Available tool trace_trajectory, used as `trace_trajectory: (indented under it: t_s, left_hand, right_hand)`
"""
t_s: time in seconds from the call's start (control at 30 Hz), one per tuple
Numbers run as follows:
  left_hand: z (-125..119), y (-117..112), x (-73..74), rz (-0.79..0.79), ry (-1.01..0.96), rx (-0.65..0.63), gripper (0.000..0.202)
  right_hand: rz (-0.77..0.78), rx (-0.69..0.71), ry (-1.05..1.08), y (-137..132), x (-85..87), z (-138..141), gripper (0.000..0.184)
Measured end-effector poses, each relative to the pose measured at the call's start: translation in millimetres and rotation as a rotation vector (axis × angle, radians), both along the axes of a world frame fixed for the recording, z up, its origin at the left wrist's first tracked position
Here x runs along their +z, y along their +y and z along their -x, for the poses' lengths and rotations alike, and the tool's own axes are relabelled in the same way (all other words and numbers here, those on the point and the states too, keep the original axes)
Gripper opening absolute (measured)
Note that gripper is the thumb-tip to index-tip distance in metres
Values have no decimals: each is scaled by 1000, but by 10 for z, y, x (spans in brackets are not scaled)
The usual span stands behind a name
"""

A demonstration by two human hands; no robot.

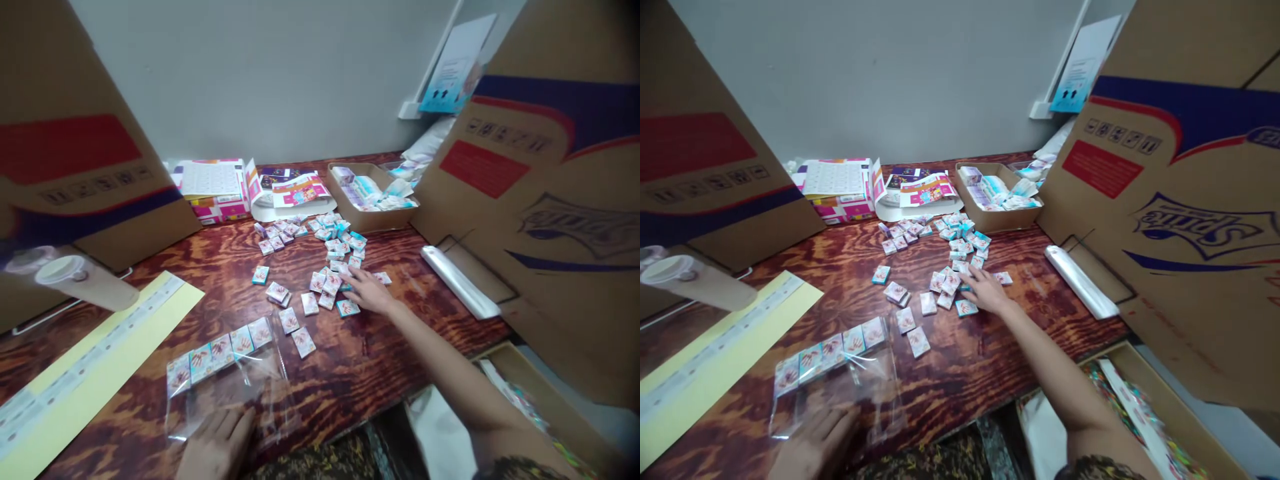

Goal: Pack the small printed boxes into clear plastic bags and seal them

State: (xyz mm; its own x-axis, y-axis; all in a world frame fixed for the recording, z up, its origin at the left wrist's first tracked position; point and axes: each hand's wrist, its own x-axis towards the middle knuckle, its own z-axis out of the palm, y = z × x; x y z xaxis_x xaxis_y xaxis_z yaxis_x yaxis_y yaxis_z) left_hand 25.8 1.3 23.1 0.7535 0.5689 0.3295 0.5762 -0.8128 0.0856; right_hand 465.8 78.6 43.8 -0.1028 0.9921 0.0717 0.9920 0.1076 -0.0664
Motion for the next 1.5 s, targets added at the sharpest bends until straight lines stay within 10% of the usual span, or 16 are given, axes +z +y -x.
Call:
trace_trajectory:
  t_s: [0.23, 0.57, 0.9, 1.2, 1.5]
  left_hand:
    - [-609, 90, 245, -22, -18, -8, 30]
    - [-799, 77, -144, -49, 29, 6, 38]
    - [-851, 75, -364, -154, -35, 25, 32]
    - [-739, 17, -367, -61, -67, 60, 23]
    - [-813, 52, -234, -43, -39, -1, 26]
  right_hand:
    - [-23, -53, -88, -67, 52, 122, 39]
    - [73, 119, -55, 393, -80, 914, 40]
    - [139, 615, -164, 1663, 66, 1862, 38]
    - [122, 458, -137, 1341, 408, 707, 50]
    - [314, 512, -192, 895, 83, 447, 49]
